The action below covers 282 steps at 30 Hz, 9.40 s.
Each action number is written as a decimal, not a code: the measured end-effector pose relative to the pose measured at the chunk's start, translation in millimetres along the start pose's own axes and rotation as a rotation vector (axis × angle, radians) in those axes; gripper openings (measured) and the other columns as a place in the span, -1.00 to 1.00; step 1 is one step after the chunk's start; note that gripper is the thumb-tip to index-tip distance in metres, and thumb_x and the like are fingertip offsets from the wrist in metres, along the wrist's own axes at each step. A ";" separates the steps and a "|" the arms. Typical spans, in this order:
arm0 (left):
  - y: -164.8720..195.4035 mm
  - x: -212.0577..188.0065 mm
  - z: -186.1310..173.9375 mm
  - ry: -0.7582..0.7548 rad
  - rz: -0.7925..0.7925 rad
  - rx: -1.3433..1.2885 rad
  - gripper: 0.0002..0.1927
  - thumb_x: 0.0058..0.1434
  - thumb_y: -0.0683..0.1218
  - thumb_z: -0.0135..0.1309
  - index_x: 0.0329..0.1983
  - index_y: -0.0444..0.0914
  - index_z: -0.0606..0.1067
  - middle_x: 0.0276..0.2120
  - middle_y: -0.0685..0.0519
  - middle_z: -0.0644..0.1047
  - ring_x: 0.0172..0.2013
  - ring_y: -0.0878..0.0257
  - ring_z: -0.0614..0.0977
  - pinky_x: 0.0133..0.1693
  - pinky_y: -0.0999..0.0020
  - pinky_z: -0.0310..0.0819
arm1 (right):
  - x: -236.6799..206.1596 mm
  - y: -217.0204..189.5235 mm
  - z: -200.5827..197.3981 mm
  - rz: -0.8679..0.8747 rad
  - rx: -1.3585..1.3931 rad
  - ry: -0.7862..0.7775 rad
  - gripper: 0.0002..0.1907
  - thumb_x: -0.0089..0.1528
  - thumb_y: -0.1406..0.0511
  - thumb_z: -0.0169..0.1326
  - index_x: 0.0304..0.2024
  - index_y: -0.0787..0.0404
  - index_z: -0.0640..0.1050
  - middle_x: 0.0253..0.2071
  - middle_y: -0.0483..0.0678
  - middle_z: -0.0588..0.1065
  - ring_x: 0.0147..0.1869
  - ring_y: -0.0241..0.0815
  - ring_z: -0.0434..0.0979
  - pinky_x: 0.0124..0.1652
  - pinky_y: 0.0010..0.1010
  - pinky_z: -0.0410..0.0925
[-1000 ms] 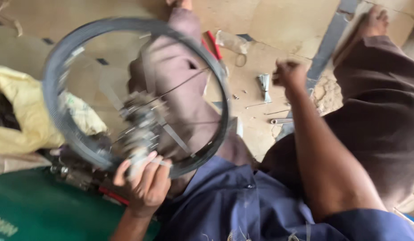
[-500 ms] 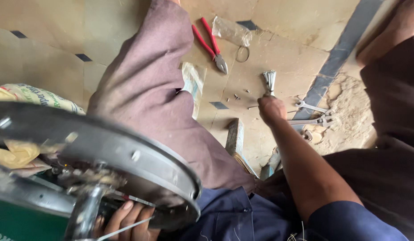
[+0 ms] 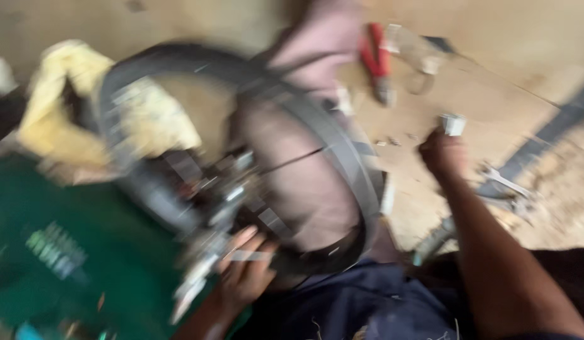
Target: The person is repairing a bicycle wheel by inserting and tightening spokes. They use a wrench to tighten the nuts on the spokes and occasionally reach for tools from a nearby drawer.
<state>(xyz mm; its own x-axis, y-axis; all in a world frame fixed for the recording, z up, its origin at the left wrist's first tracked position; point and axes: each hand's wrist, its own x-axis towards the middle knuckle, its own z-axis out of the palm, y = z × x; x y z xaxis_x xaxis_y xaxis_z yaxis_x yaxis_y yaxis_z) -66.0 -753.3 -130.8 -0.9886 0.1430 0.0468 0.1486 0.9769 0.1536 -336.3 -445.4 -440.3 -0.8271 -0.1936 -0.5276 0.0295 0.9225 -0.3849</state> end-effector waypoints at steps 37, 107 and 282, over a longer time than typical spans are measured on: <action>18.7 56.4 -137.5 0.317 0.169 -0.014 -0.87 0.19 -0.14 0.21 -0.21 -0.18 0.53 -0.34 0.17 0.44 -0.03 0.26 0.55 0.28 -0.02 0.14 | -256.8 -274.8 -293.4 -1.121 1.113 0.395 -0.67 0.51 0.54 0.11 0.27 0.39 0.33 -0.18 0.16 0.58 -0.20 -0.14 0.69 -0.14 -0.36 0.57; 9.1 61.1 -150.6 0.280 0.183 -0.113 -0.81 0.11 -0.12 0.27 -0.24 -0.19 0.53 -0.31 0.15 0.47 -0.03 0.23 0.55 0.20 0.03 0.21 | -252.3 -306.6 -279.0 -0.480 0.420 -0.179 -0.62 0.22 0.10 0.24 -0.37 0.34 0.67 -0.58 0.05 0.61 -0.57 -0.22 0.61 -0.55 -0.40 0.43; 8.9 30.8 -88.3 0.428 -0.005 -0.089 -0.82 0.08 -0.05 0.34 -0.34 -0.11 0.54 -0.20 0.24 0.53 0.03 0.18 0.52 0.16 0.09 0.12 | -272.7 -256.1 -220.0 -0.394 0.929 -0.928 -0.66 0.17 0.35 0.15 0.00 0.34 0.57 -0.32 -0.01 0.65 -0.38 -0.23 0.68 -0.48 -0.43 0.52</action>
<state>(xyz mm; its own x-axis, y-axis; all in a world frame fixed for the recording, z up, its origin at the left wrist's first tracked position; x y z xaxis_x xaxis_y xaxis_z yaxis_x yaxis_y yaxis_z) -93.1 -754.2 -40.9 -0.8933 0.0412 0.4476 0.1635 0.9573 0.2382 -241.8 -555.4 -31.2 -0.2028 -0.8782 -0.4332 0.5478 0.2649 -0.7936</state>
